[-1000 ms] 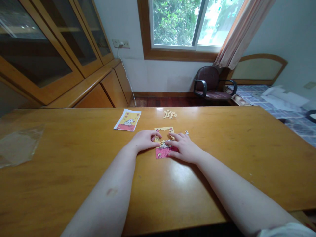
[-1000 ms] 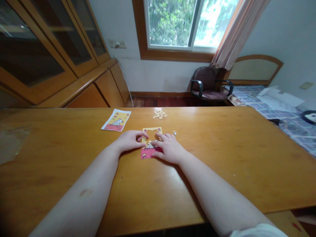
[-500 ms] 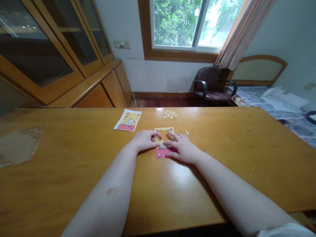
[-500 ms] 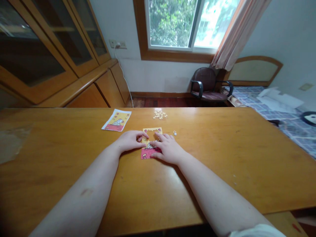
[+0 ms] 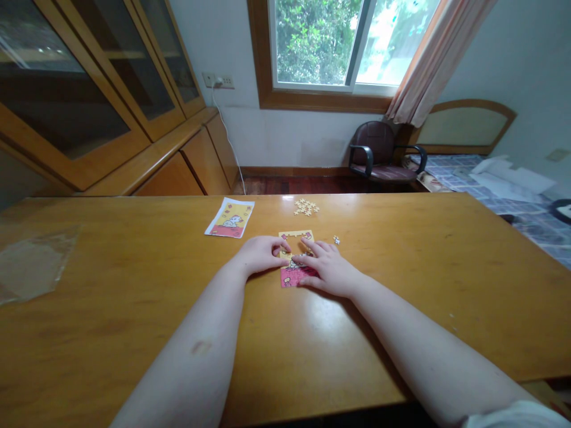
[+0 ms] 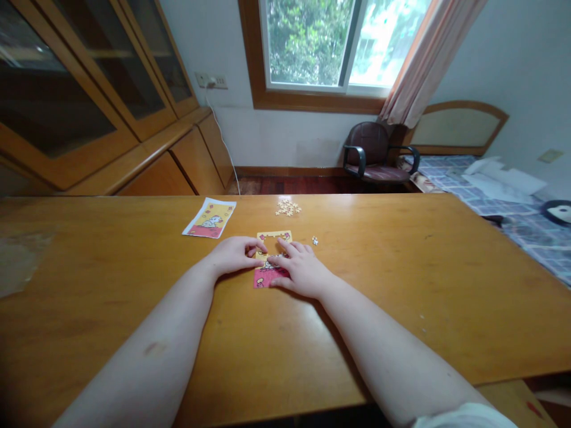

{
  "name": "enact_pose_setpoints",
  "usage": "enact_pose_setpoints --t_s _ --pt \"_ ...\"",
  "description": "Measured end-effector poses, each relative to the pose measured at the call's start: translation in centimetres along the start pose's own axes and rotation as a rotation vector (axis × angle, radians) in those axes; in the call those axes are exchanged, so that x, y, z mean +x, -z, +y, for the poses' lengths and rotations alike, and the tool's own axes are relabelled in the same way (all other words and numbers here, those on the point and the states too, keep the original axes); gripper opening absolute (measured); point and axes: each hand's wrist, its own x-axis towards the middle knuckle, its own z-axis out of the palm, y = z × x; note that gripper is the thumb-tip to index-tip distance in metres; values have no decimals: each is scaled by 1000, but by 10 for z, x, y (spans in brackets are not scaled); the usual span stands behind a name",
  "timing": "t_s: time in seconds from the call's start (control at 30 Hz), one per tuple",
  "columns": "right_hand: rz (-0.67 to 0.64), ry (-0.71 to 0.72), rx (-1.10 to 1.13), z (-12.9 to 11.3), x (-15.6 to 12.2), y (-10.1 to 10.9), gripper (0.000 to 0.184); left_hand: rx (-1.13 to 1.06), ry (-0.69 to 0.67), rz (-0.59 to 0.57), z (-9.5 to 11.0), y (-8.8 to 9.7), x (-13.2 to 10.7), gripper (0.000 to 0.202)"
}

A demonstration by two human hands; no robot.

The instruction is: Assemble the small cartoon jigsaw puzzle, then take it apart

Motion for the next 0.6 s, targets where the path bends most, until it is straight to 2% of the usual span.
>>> enact_pose_setpoints --t_s 0.6 --pt "-6 -8 -40 -2 0 -2 62 29 0 -9 -4 -2 2 29"
